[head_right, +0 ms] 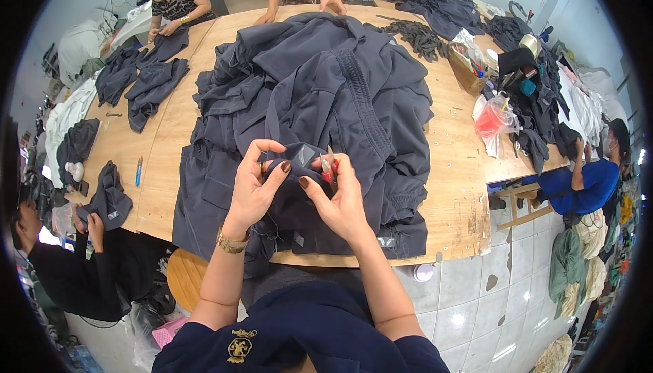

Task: Remove loose threads and sort finished garments in a textile workshop.

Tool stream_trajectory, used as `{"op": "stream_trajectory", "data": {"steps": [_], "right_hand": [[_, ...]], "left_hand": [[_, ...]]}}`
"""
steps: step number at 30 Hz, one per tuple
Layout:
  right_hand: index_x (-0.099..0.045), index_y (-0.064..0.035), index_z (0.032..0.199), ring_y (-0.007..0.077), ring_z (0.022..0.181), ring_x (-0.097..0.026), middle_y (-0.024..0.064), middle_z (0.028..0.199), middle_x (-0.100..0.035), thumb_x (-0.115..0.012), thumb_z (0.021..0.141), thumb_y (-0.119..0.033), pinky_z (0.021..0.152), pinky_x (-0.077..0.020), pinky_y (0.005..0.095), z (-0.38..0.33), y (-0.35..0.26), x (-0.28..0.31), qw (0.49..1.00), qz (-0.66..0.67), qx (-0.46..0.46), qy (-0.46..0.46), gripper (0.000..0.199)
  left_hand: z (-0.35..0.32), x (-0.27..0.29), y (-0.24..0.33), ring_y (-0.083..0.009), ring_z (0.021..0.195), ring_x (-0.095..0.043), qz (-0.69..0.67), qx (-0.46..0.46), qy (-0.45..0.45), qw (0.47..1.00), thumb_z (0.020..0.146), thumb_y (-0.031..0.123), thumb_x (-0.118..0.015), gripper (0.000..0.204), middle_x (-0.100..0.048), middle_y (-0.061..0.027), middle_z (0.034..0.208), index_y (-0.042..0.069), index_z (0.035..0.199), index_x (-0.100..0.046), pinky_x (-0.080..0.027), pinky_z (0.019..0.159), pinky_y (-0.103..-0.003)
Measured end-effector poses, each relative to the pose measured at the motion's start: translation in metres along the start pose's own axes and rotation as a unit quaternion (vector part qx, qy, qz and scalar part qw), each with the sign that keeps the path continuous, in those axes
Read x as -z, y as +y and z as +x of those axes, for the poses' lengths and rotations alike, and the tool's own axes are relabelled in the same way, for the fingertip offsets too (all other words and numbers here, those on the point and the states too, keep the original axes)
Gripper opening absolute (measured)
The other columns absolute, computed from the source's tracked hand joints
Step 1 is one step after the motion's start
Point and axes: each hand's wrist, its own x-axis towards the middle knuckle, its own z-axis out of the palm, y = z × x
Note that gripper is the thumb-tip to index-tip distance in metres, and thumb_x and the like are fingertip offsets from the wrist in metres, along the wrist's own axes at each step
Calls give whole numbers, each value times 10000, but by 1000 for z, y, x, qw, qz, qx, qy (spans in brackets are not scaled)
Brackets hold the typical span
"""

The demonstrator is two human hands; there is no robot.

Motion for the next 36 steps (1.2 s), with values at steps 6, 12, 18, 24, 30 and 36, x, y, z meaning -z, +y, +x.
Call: {"op": "stream_trajectory", "data": {"steps": [6, 12, 18, 24, 30, 36], "right_hand": [[-344, -72, 778, 54, 696, -459, 20, 780, -508, -549, 877, 13, 621, -409, 192, 1, 8, -1, 981, 177, -58, 43, 243], [-342, -95, 814, 87, 585, -478, 29, 753, -467, -509, 919, -23, 525, -431, 218, -7, 25, 24, 965, 196, -72, 158, 210], [-347, -89, 805, 54, 539, -433, -7, 688, -430, -577, 893, -50, 508, -379, 197, -10, 40, 34, 964, 146, -93, 201, 249], [-357, -80, 805, 64, 609, -477, 3, 705, -461, -592, 880, -35, 575, -396, 195, -11, 40, 20, 981, 75, -83, 161, 252], [-352, -76, 809, 66, 590, -479, 8, 705, -460, -580, 874, -7, 564, -407, 197, -16, 32, 11, 985, 88, -91, 120, 247], [-342, -78, 785, 64, 562, -483, 18, 683, -477, -588, 875, -29, 531, -411, 199, -17, 38, 1, 985, 105, -90, 103, 266]], "left_hand": [[2, 12, 11, -84, 732, -587, 123, -44, 77, 988, 803, 93, -685, 291, -641, -50, 759, 44, 1033, -513, -438, 671, -219], [-7, 60, 12, -98, 822, -553, 186, -89, 161, 965, 801, 66, -672, 177, -623, -50, 862, 25, 949, -584, -422, 751, -226], [-27, 93, -9, -216, 902, -548, 420, -44, 245, 873, 783, 71, -663, 132, -613, -63, 850, 40, 904, -621, -426, 801, -309], [-46, 90, -24, -232, 792, -578, 377, -25, 242, 894, 819, 125, -647, 102, -613, -80, 794, 29, 841, -618, -448, 745, -325], [-68, 81, -47, -225, 689, -607, 332, 48, 256, 907, 909, 297, -546, 325, -621, -131, 731, -11, 816, -597, -461, 658, -322], [-85, 70, -65, -204, 738, -644, 265, 187, 63, 944, 836, 309, -652, 357, -644, -141, 753, -43, 837, -593, -481, 673, -316]]}}
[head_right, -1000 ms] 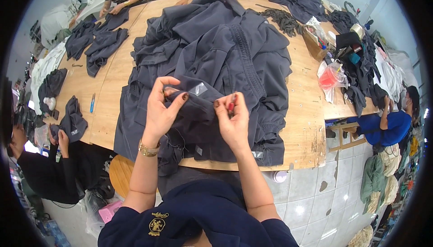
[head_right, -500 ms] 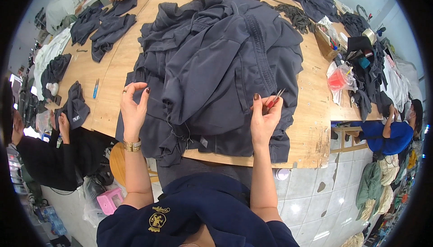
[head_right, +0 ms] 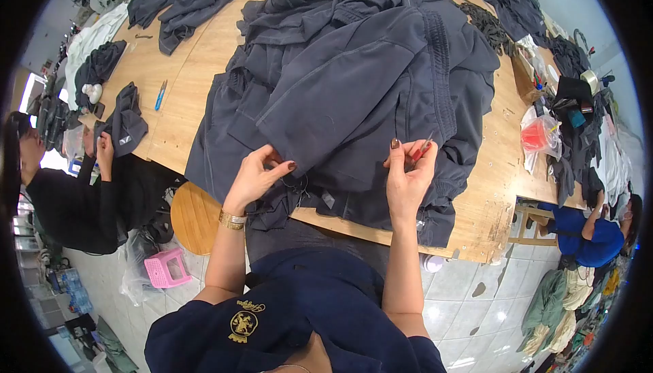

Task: Remove loose threads and sort finished garments in a textile workshop.

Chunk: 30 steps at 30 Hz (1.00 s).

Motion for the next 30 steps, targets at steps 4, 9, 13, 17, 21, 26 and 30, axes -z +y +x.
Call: {"op": "stream_trajectory", "data": {"steps": [4, 9, 13, 17, 21, 26, 30], "right_hand": [[-322, -85, 778, 67, 560, -483, 24, 684, -476, -586, 874, -25, 526, -412, 199, 0, -4, -1, 999, -27, 1, -19, 288], [-323, -83, 782, 72, 583, -498, 32, 696, -486, -593, 870, -24, 548, -425, 206, 2, -1, 0, 999, -39, 5, -28, 291], [-324, -79, 785, 77, 597, -503, 34, 699, -490, -600, 866, -25, 568, -434, 209, 1, 2, -1, 999, -35, 4, -30, 292], [-335, -73, 795, 79, 605, -503, 33, 703, -493, -602, 860, -19, 582, -437, 208, 0, 3, -2, 998, -53, -4, -40, 280], [-350, -68, 800, 78, 607, -505, 30, 704, -497, -599, 853, -3, 584, -434, 207, -1, 0, -3, 995, -81, -8, -50, 262], [-346, -70, 812, 84, 608, -523, 36, 718, -509, -586, 859, 6, 585, -446, 207, -5, -5, 4, 997, -76, -8, -34, 257], [-341, -68, 837, 94, 617, -542, 46, 733, -516, -560, 865, 27, 595, -460, 207, -2, -8, 21, 999, -44, -5, -4, 241]], "left_hand": [[12, 4, -1, -136, 604, -626, -265, 44, 27, 963, 861, 142, -617, 139, -629, -83, 707, 7, 879, -589, -464, 519, -220], [54, 41, 19, -251, 1014, -600, -541, -124, 203, 807, 914, 79, -538, 316, -573, -170, 1135, 18, 1204, -430, -507, 815, -309], [55, 39, 5, -196, 1066, -540, -393, -133, 265, 870, 909, 118, -568, 365, -543, -129, 1172, 31, 1237, -435, -462, 893, -305], [36, 13, -43, -158, 819, -628, -83, 7, 205, 975, 844, 202, -643, 265, -658, -99, 878, -6, 1007, -617, -484, 756, -269], [25, -19, -58, -177, 714, -626, -51, 74, 148, 985, 812, 253, -667, 293, -661, -95, 790, 5, 964, -634, -475, 682, -281], [19, -24, -39, -86, 580, -485, -78, 29, 169, 982, 805, 174, -664, 177, -564, -11, 661, 21, 882, -618, -408, 566, -247], [10, -21, -9, -25, 555, -422, -100, -3, 175, 980, 813, 71, -647, 83, -545, 40, 689, 36, 879, -609, -361, 517, -195]]}}
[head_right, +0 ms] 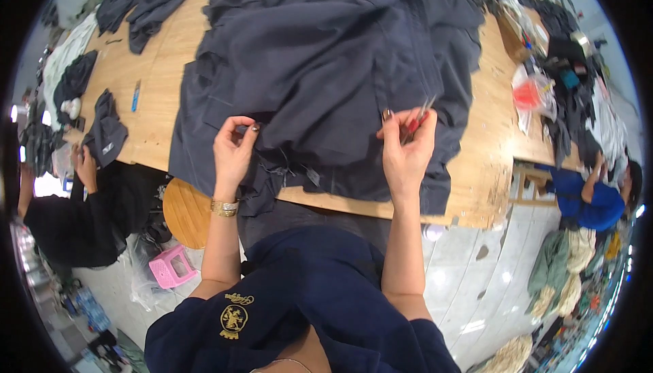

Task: Remove loose threads and sort finished garments in a textile workshop.

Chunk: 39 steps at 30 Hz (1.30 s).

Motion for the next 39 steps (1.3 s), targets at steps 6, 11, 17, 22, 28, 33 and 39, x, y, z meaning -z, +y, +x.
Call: {"op": "stream_trajectory", "data": {"steps": [6, 11, 17, 22, 28, 33, 39], "right_hand": [[-405, -31, 890, 84, 581, -551, 36, 709, -547, -599, 846, -9, 550, -449, 215, 16, -4, 27, 998, 7, 18, 67, 200], [-412, -30, 871, 83, 567, -548, 34, 702, -543, -619, 845, -32, 534, -445, 215, 2, -8, 69, 991, -69, 9, 110, 209], [-410, -21, 891, 62, 562, -534, 15, 668, -528, -612, 840, -18, 512, -420, 194, -31, 14, 85, 985, -17, -35, 170, 209], [-416, -12, 883, 65, 551, -533, 28, 663, -547, -620, 826, -38, 496, -420, 199, -26, 4, 91, 984, -30, -30, 172, 214], [-363, -55, 835, 115, 594, -574, 55, 742, -542, -581, 857, 11, 547, -484, 227, -18, -12, 121, 986, -40, 12, 161, 229], [-361, -48, 862, 138, 611, -567, 54, 750, -506, -521, 864, 47, 585, -486, 252, -24, -34, 156, 967, -139, 31, 212, 186], [-340, -67, 845, 141, 601, -522, 47, 741, -485, -518, 874, 42, 610, -458, 260, -44, -32, 183, 962, -132, 23, 238, 210]], "left_hand": [[-10, 3, 5, -6, 607, -391, 30, -51, -15, 998, 831, 50, -638, 158, -494, 63, 751, 43, 980, -587, -330, 540, -166], [-12, -1, 6, -1, 643, -399, -21, -69, -55, 996, 856, 13, -609, 164, -489, 60, 803, 29, 1015, -571, -323, 571, -150], [-21, -19, 39, -195, 926, -486, 255, -179, 98, 945, 791, 120, -697, 318, -521, -91, 1057, 27, 1068, -572, -414, 802, -317], [-46, -56, 76, -290, 1123, -471, 181, -374, -19, 909, 735, 68, -696, 322, -530, -127, 1174, 43, 1040, -595, -380, 943, -371], [-112, -146, 96, -295, 979, -575, 7, -286, -604, 744, 754, 87, -653, 267, -610, -136, 1030, 41, 1015, -616, -454, 868, -364], [-220, -191, 61, -281, 1004, -554, -9, -433, -768, 471, 805, 400, -580, 455, -617, -118, 1054, 46, 1091, -602, -421, 838, -434], [-233, -191, 66, -189, 1038, -536, 117, -404, -854, 306, 824, 471, -489, 420, -647, -53, 1030, 198, 1107, -638, -296, 855, -383]]}}
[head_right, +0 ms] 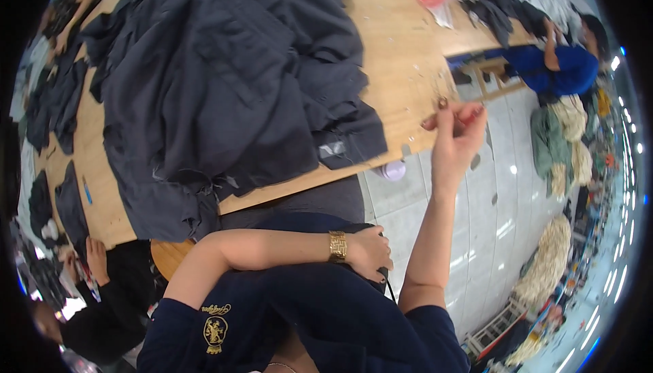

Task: Remove loose threads and sort finished garments in a textile workshop.

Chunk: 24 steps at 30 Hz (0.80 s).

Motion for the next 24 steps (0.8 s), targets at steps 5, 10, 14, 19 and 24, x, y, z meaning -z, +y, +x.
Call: {"op": "stream_trajectory", "data": {"steps": [5, 10, 14, 19, 24], "right_hand": [[-322, -81, 822, 122, 574, -519, 40, 691, -483, -546, 891, 0, 586, -426, 236, -5, 6, -32, 998, 60, -27, -13, 248], [-319, -71, 827, 130, 578, -518, 55, 693, -484, -548, 896, -9, 570, -438, 250, -17, 2, -68, 994, 74, -24, -79, 247], [-316, -74, 833, 131, 585, -509, 61, 721, -481, -538, 896, 4, 567, -445, 250, -27, 4, -82, 989, 84, -27, -120, 244], [-319, -75, 846, 133, 590, -504, 60, 734, -476, -533, 895, 11, 560, -453, 248, -32, 4, -94, 983, 91, -13, -158, 236], [-324, -79, 856, 137, 614, -505, 55, 760, -470, -518, 899, 19, 576, -448, 253, -31, -10, -111, 976, 125, -1, -177, 221]], "left_hand": [[3, 0, -3, -176, 1059, -522, 3, 16, 12, 1000, 831, 454, -483, 398, -648, -39, 1033, 198, 1089, -646, -292, 864, -380], [6, 3, -6, -150, 1154, -476, 8, 47, -31, 998, 844, 466, -466, 431, -608, -5, 1158, 182, 1121, -635, -268, 946, -414], [16, -4, -12, -135, 1228, -432, -16, 51, -4, 999, 864, 471, -441, 481, -527, 29, 1300, 170, 1213, -579, -208, 1029, -473], [-13, 6, -26, -315, 1068, -544, -106, -12, 56, 993, 826, 404, -515, 473, -595, -198, 1116, 23, 1086, -620, -394, 930, -428], [-186, 38, 11, -332, 980, -576, -241, 94, 460, 849, 843, 201, -560, 290, -624, -201, 985, -8, 1039, -602, -445, 860, -394]]}}
